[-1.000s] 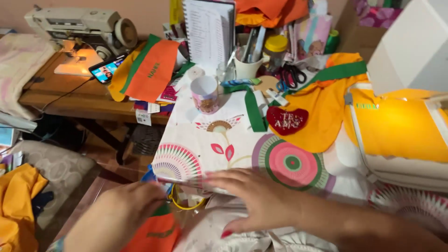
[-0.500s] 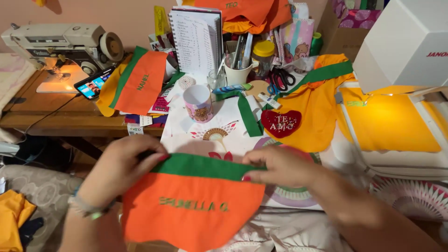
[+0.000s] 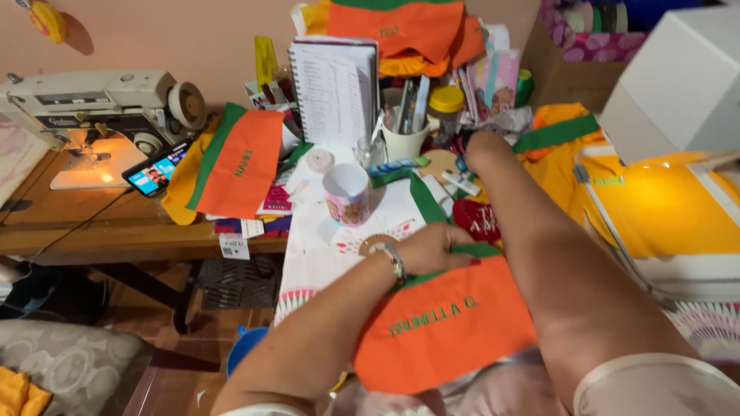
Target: Trimming excess threads and fabric from small pouches using scissors at a workspace.
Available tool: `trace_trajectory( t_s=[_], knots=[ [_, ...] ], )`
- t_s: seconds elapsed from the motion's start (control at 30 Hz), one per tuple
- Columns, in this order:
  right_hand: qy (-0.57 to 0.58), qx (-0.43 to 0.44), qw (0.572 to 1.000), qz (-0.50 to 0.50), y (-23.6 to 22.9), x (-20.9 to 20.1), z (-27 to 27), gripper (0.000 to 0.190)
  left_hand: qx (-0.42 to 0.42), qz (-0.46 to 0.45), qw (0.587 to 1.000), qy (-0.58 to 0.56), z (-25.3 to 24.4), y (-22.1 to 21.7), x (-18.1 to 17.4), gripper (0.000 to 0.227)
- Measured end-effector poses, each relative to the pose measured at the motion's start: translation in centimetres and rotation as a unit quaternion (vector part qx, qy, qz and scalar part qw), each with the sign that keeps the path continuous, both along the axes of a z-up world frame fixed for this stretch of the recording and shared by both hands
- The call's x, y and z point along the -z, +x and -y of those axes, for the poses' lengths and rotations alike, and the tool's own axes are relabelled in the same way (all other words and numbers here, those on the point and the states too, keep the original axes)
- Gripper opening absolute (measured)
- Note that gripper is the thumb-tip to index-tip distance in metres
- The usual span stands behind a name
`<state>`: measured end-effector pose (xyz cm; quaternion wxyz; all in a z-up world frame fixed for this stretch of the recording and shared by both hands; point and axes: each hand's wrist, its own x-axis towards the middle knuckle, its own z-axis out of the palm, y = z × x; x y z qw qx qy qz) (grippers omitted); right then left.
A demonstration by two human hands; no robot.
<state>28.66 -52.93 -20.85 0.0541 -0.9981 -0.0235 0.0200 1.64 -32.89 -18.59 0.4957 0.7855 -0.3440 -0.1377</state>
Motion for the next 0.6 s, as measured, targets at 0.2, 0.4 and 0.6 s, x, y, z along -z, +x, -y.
trace_trajectory(
  t_s=[0.2,0.4,0.6],
  knots=[
    [0.031,0.077,0.996,0.023,-1.1,-3.8,-1.9,0.040,-0.011,0.045,0.999,0.029,-0.1,-0.8,1.5,0.026],
    [0.000,0.081,0.996,0.041,0.0,-3.0,0.0,0.060,-0.007,0.075,0.994,0.076,0.5,-0.3,2.2,0.032],
    [-0.081,0.096,0.992,-0.003,-5.0,-10.1,-3.8,0.052,-0.019,0.074,0.996,0.048,-0.4,-0.7,0.9,0.036]
  ],
)
